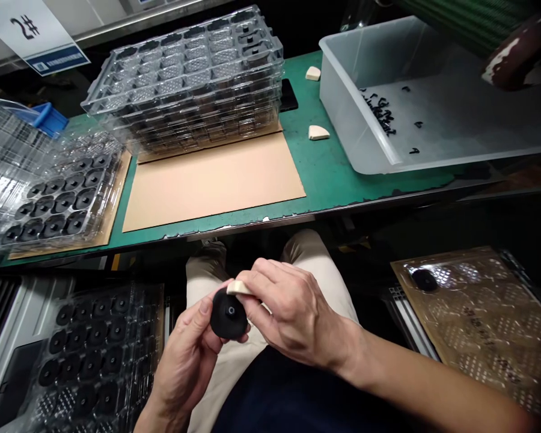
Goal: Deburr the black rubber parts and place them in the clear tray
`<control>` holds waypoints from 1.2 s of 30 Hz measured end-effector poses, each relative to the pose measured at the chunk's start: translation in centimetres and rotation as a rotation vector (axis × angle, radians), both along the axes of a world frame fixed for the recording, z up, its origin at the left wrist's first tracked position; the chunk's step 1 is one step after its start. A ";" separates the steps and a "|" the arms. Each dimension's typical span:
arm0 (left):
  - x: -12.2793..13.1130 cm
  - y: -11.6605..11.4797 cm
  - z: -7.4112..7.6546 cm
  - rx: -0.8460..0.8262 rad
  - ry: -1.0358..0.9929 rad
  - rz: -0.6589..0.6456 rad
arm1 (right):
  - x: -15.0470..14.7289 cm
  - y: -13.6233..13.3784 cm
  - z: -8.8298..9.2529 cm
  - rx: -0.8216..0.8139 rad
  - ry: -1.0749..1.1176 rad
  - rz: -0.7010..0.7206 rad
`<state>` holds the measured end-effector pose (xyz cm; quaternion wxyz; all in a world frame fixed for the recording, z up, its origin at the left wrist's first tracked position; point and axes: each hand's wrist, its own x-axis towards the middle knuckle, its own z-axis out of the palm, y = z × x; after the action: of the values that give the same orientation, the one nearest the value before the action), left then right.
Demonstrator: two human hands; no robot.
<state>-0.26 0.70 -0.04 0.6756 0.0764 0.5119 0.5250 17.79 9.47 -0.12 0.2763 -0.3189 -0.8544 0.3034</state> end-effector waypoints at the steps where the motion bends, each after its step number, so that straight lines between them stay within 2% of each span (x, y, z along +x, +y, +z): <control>1: 0.0 0.0 0.0 0.007 -0.021 -0.025 | 0.0 0.1 0.0 0.042 0.002 0.034; 4: 0.2 0.0 0.0 0.020 -0.032 0.024 | -0.2 0.0 0.0 0.037 0.022 0.034; 7: 0.3 0.2 0.0 0.025 0.044 0.174 | -0.3 -0.7 -0.3 -0.182 0.035 -0.056; 9: 0.1 0.1 -0.2 0.029 0.074 0.194 | -0.2 -1.0 -0.5 -0.275 0.020 -0.067; 11: -0.1 -0.1 -0.3 0.024 0.056 0.104 | 0.0 -0.9 -0.5 -0.226 0.012 -0.051; 14: -0.5 -0.5 -0.5 0.014 0.004 -0.081 | 0.3 -0.1 -0.3 0.012 0.013 0.080; 16: -0.6 -0.6 -0.4 0.013 -0.015 -0.126 | 0.5 0.6 -0.2 0.158 0.001 0.183; 17: -0.7 -0.6 -0.4 0.013 -0.015 -0.123 | 0.4 0.7 -0.1 0.197 -0.008 0.192; 19: -0.7 -0.5 -0.2 0.020 0.006 -0.067 | 0.3 0.8 -0.2 0.169 -0.006 0.127; 22: -0.8 -0.4 -0.2 0.034 0.076 0.073 | 0.0 0.1 -0.5 -0.056 0.032 0.016; 24: -0.9 -0.4 -0.2 0.037 0.096 0.079 | -0.1 -0.5 -0.7 -0.138 0.044 -0.002; 30: -1.7 -0.4 -0.6 0.030 0.033 -0.196 | 0.2 -0.3 -0.3 0.059 -0.026 0.111; 33: -1.8 -0.3 -1.1 -0.005 -0.045 -0.239 | 0.4 0.2 -0.2 0.144 0.002 0.194; 36: -1.3 -0.2 -1.5 -0.036 -0.126 -0.218 | 0.2 0.5 -0.5 0.209 0.059 0.258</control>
<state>-1.59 0.49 -1.52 0.7608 0.0863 0.4664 0.4428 18.02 10.01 -0.61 0.2917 -0.1669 -0.9067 0.2549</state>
